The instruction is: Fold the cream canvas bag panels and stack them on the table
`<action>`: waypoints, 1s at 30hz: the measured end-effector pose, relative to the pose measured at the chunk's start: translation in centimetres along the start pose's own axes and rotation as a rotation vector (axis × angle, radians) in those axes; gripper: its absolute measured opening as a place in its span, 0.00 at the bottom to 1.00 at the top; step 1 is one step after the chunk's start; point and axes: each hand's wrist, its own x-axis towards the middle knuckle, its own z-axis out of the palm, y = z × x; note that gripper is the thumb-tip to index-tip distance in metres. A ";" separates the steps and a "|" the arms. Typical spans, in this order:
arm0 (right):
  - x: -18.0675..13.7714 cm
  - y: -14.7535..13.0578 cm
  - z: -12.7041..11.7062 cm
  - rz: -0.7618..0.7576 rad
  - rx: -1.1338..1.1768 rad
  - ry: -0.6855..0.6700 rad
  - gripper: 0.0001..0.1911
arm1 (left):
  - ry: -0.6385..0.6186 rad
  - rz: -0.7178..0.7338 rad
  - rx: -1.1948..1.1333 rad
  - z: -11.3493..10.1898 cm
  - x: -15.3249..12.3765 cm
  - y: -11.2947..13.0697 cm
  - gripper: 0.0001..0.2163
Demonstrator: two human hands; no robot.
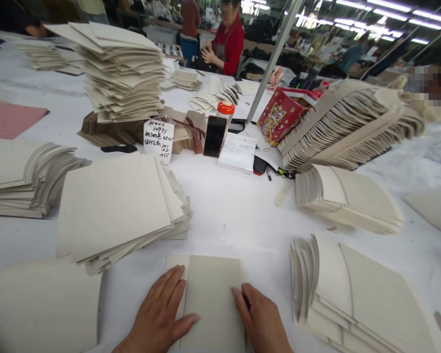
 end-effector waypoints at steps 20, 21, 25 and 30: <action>0.8 -3.1 -1.1 -0.846 -0.114 0.174 0.14 | -0.121 0.187 0.116 0.3 2.3 -1.1 0.21; 0.9 -3.0 -0.9 -0.873 -0.140 0.128 0.15 | -0.116 0.194 0.114 0.3 2.3 -1.1 0.21; 1.2 -1.6 -0.4 -0.789 -0.248 0.006 0.26 | -0.128 0.215 0.113 0.5 2.5 -1.1 0.23; 1.2 0.2 0.3 -0.466 -0.242 0.006 0.38 | -0.137 0.237 0.124 0.1 3.0 -1.3 0.23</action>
